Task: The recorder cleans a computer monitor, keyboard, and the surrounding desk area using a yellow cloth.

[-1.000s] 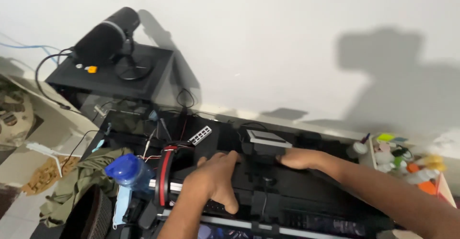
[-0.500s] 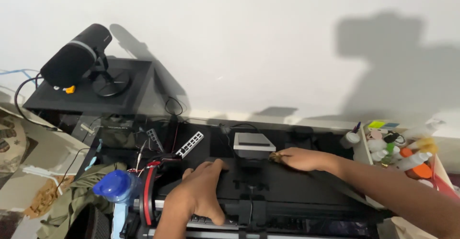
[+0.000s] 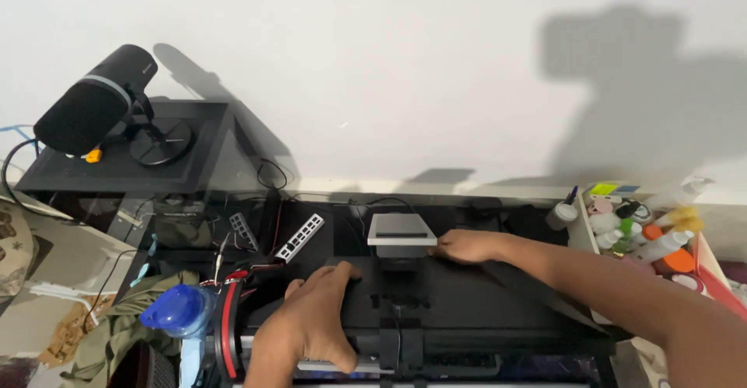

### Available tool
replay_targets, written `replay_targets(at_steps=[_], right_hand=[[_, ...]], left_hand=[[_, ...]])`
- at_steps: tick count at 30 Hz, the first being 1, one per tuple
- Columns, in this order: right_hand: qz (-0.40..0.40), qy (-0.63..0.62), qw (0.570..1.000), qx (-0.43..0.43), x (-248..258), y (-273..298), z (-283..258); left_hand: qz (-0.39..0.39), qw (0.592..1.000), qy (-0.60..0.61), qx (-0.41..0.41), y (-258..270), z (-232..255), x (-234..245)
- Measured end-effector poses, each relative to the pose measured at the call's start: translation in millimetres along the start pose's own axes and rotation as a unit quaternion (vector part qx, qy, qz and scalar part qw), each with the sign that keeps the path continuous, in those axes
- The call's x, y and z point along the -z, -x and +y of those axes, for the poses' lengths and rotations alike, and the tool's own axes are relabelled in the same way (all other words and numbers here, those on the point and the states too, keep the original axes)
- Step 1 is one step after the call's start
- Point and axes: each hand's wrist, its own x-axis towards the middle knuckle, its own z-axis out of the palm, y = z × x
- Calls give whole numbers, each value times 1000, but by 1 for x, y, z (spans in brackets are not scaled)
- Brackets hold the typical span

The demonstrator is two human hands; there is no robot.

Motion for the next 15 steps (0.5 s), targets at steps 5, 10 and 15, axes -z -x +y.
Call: replay_targets(at_steps=[5,10,15], right_hand=[[-3,-75,997,7,-5,7,50],[-28,15,997,-74,-12,-26,111],[-53,32,983,-175,-39,-94,169]], left_hand=[[-2,1000,5,2,2,0,-1],[-8,1000,8,7,1,6,6],[-6,1000,4,3,-1,6,5]])
